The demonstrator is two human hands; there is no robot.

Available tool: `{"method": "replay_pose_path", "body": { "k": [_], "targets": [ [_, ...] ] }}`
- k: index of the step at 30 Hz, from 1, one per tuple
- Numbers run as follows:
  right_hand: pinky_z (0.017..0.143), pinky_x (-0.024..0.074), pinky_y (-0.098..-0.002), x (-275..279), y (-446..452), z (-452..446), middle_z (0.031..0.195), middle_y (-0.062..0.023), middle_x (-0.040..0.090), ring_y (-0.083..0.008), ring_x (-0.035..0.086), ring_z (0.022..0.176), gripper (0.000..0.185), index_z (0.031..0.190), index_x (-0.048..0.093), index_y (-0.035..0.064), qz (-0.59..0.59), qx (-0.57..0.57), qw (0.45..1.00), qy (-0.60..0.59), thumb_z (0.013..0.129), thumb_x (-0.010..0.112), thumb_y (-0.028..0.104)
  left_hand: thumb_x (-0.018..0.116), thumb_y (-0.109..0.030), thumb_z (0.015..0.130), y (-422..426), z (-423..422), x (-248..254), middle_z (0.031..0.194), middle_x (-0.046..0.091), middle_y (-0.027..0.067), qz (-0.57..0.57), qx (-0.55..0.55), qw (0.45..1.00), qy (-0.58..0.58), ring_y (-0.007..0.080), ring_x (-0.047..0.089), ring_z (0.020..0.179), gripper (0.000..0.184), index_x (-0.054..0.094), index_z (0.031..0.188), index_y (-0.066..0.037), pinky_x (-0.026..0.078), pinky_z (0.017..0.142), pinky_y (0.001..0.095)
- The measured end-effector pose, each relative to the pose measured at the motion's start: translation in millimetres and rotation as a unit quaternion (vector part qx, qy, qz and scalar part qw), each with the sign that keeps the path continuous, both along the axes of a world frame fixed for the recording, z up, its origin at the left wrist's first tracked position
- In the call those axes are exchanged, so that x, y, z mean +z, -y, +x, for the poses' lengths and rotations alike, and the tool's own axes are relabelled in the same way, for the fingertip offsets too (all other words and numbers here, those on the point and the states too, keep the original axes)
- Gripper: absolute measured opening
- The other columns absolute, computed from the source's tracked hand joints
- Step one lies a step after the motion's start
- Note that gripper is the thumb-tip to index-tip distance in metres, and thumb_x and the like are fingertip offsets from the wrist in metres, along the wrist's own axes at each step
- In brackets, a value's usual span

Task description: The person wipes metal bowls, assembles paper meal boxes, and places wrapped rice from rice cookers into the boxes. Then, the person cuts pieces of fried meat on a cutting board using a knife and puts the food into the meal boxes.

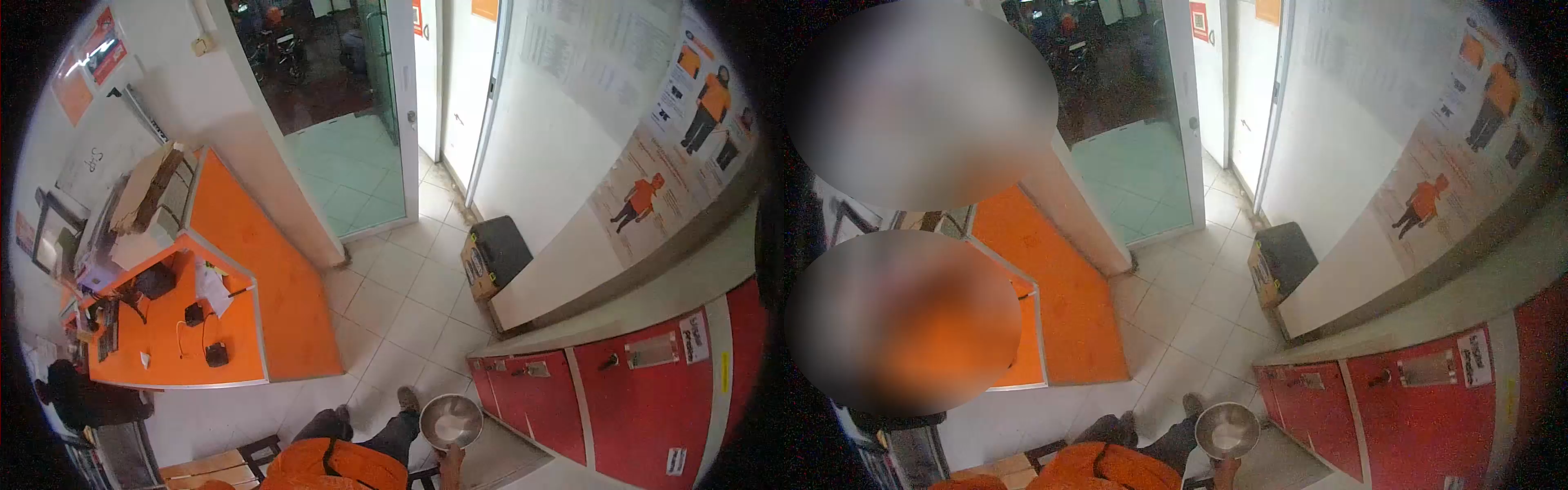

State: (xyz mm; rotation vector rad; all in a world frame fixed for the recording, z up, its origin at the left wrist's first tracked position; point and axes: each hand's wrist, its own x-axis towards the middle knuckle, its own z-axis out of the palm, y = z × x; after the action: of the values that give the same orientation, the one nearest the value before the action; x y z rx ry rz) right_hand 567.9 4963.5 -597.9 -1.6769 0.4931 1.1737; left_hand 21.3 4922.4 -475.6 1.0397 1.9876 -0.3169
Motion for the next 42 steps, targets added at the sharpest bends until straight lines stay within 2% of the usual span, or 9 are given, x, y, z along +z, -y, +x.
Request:
{"method": "replay_pose_path", "body": {
  "k": [3,9,12,15,17,23,28,38,42],
  "targets": [
    [0.057,0.0549,-0.0396,-77,20,19,0.100,-0.0176,0.067,-0.0292,0.069,0.071,0.049,0.136,0.051,0.0051,-0.112,0.074,0.991,0.003,0.088,0.056,0.013,0.060,-0.043,0.096,19,19,3,0.092,0.072,0.0144,-0.027,0.021,0.999,0.003,0.0295,0.067,0.084,0.039,0.070,0.111,-0.008,0.054,0.078,0.0433],
    [0.063,0.0569,-0.0474,23,-45,16,0.112,-0.0154,0.066,-0.0327,0.070,0.087,0.049,0.138,0.051,0.0066,-0.078,0.223,0.972,-0.016,0.092,0.058,0.021,0.059,-0.047,0.096,65,32,-5,0.102,0.073,0.0162,-0.051,0.019,0.999,0.006,0.0327,0.068,0.096,0.045,0.069,0.117,-0.009,0.054,0.087,0.0448],
    [0.063,0.0567,-0.0418,-7,-43,0,0.112,-0.0148,0.066,-0.0291,0.070,0.088,0.044,0.135,0.054,0.0058,-0.049,0.234,0.971,-0.006,0.093,0.058,0.019,0.058,-0.049,0.095,83,36,-22,0.106,0.073,0.0172,-0.033,-0.019,0.999,0.016,0.0344,0.069,0.102,0.048,0.068,0.120,-0.009,0.054,0.092,0.0456],
    [0.064,0.0564,-0.0398,-11,-43,-21,0.100,-0.0131,0.068,-0.0268,0.070,0.080,0.037,0.126,0.059,0.0010,-0.012,0.328,0.945,-0.009,0.093,0.058,0.016,0.058,-0.050,0.095,76,53,-44,0.111,0.074,0.0181,0.085,-0.128,0.988,-0.006,0.0360,0.069,0.108,0.051,0.067,0.123,-0.009,0.054,0.096,0.0463],
    [0.062,0.0554,-0.0384,3,-47,-41,0.092,-0.0117,0.068,-0.0252,0.069,0.074,0.033,0.119,0.062,-0.0025,0.045,0.400,0.915,-0.008,0.092,0.059,0.015,0.066,-0.032,0.096,47,82,-12,0.103,0.076,0.0133,0.233,0.043,0.969,0.071,0.0270,0.073,0.093,0.035,0.068,0.119,-0.006,0.058,0.082,0.0382],
    [0.056,0.0518,-0.0348,17,-42,-159,0.087,-0.0106,0.069,-0.0213,0.064,0.064,0.032,0.109,0.065,-0.0050,0.099,0.668,0.737,0.008,0.088,0.064,0.020,0.076,-0.021,0.088,147,85,44,0.090,0.077,0.0123,0.414,0.206,0.884,0.072,0.0251,0.075,0.077,0.017,0.075,0.099,-0.009,0.059,0.068,0.0363],
    [0.058,0.0535,-0.0351,80,46,-314,0.088,-0.0088,0.070,-0.0217,0.064,0.064,0.032,0.111,0.066,0.0020,0.093,0.800,0.591,-0.039,0.086,0.068,0.023,0.068,-0.031,0.092,349,73,23,0.086,0.074,0.0182,0.237,0.358,0.900,-0.081,0.0377,0.071,0.079,0.026,0.075,0.085,-0.007,0.056,0.070,0.0467],
    [0.058,0.0510,-0.0334,112,281,-549,0.094,-0.0102,0.069,-0.0222,0.067,0.072,0.026,0.113,0.061,0.0037,-0.026,0.963,0.212,-0.163,0.089,0.063,0.014,0.072,-0.009,0.085,572,154,62,0.090,0.076,0.0109,0.365,0.767,0.447,-0.281,0.0256,0.072,0.074,0.020,0.073,0.105,-0.007,0.057,0.070,0.0367],
    [0.057,0.0531,-0.0333,92,343,-636,0.090,-0.0106,0.070,-0.0212,0.068,0.074,0.024,0.109,0.064,0.0026,-0.047,0.974,0.144,-0.170,0.088,0.063,0.013,0.072,-0.007,0.087,579,156,99,0.089,0.077,0.0117,0.276,0.879,0.302,-0.244,0.0187,0.073,0.077,0.017,0.073,0.103,-0.002,0.057,0.069,0.0315]
  ]
}}
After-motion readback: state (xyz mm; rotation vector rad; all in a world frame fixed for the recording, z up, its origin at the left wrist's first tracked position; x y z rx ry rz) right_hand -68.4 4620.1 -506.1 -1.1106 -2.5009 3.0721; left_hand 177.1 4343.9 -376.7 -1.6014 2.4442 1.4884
